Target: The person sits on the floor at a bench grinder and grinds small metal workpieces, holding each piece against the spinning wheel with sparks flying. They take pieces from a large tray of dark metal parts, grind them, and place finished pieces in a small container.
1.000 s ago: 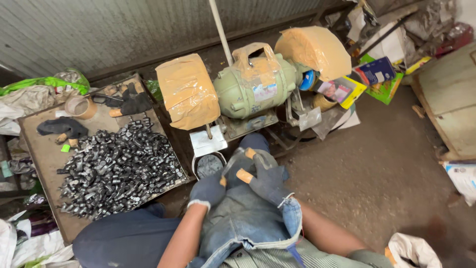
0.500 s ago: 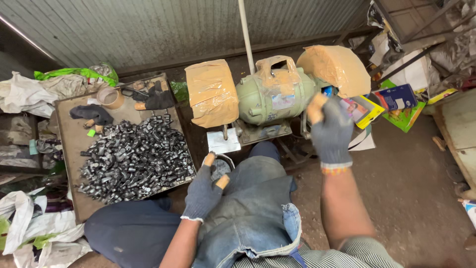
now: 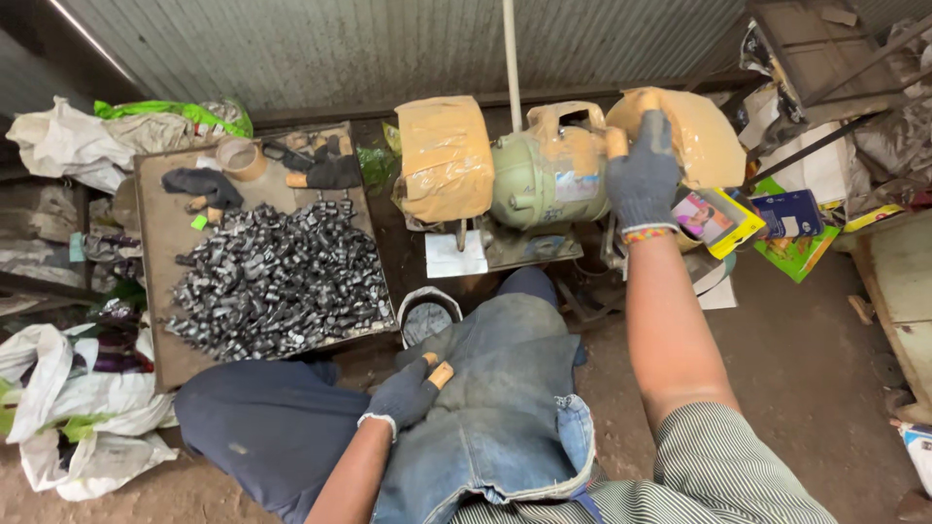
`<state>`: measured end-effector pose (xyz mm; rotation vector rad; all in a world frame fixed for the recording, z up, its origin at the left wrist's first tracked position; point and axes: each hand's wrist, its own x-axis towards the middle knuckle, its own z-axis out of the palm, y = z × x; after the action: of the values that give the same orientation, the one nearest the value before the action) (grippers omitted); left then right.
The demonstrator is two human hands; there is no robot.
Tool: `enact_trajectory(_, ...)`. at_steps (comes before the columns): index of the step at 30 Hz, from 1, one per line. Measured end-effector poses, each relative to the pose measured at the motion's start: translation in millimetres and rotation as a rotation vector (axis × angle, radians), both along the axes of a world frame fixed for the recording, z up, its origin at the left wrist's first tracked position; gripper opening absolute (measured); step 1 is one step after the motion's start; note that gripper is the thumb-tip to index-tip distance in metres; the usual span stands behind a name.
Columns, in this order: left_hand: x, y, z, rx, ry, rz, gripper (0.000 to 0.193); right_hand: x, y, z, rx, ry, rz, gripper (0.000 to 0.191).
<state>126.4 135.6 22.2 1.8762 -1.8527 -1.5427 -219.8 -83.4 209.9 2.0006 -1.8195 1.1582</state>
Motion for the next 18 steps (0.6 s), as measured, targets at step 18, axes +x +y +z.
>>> enact_trajectory(18, -6, 52, 0, 0.028, -0.111, -0.132, 0.082, 74, 274, -170, 0.494, -0.017, -0.063, 0.076)
